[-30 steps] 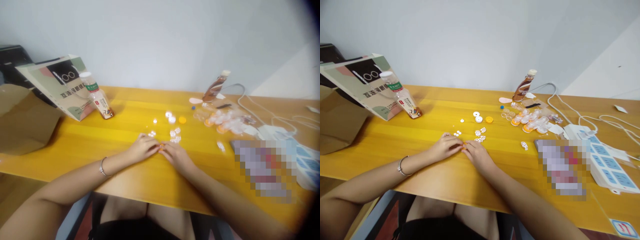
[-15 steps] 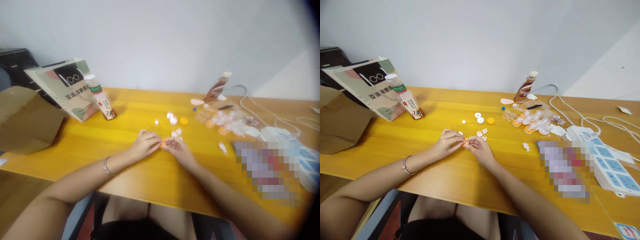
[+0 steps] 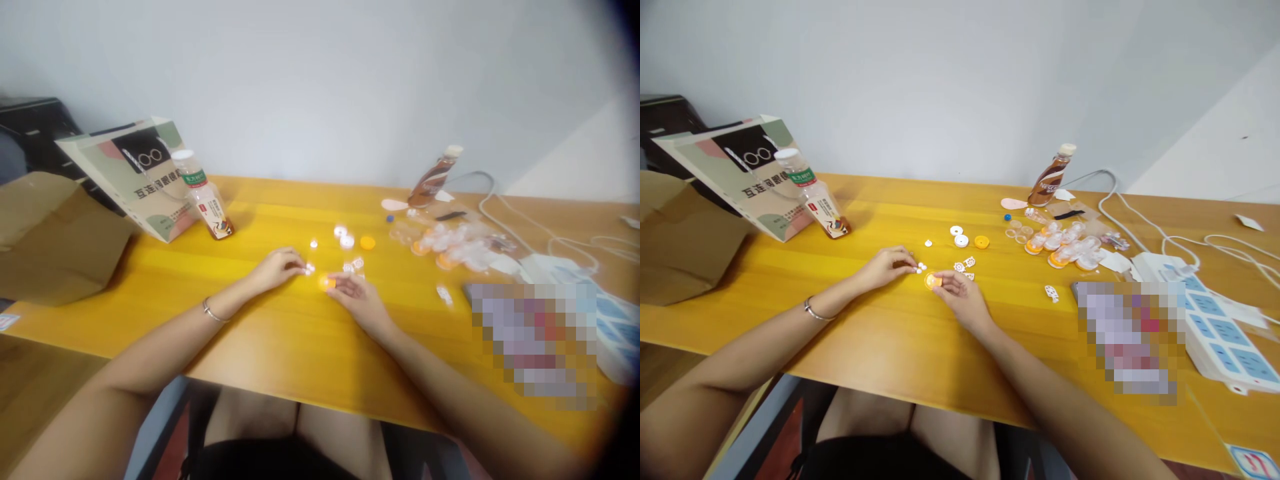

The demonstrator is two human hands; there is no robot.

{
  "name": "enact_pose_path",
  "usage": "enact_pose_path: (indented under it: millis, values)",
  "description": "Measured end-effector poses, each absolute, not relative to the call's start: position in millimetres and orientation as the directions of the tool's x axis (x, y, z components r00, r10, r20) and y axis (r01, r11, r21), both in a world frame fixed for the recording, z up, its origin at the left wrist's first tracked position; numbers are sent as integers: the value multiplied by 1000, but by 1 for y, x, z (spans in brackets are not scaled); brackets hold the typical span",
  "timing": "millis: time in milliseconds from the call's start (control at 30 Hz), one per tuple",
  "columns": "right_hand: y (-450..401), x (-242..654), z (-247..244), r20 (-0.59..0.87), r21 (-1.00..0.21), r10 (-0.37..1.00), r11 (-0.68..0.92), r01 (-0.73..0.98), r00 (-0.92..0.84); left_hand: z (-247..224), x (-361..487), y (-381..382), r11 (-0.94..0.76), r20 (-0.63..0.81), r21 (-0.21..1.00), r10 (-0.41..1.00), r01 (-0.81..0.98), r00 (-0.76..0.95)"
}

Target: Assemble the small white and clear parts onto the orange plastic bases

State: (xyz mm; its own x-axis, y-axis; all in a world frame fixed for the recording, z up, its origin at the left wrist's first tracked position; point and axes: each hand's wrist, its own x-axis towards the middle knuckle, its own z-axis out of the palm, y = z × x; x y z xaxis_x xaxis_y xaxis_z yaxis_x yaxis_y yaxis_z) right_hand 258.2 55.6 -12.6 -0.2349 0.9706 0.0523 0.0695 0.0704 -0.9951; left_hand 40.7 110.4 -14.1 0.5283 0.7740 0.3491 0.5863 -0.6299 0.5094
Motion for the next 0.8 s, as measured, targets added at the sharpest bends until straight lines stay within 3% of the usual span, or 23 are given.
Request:
enact_pose_path:
  millis: [267,400,500,633,800]
  values:
    - [56,260,-13,16,-998,975,28,51,-224,-13,40,111,-754,410,91,624,650,666]
    - [58,260,-14,-19,-1000,973,-16,11,-232,-8,45,102,-735,435,86,636,673,638]
    - [58,260,-13,-35,-999,968,-41,-19,-248,-1,54,86,-792,501,117,568,599,653]
    - [57,259,-12,-29,-998,959,-45,-51,-281,3,66,69,-834,553,-30,445,550,704]
    - [56,261,-12,-25,-997,953,-47,-67,-301,2,70,65,-827,480,-200,385,525,788]
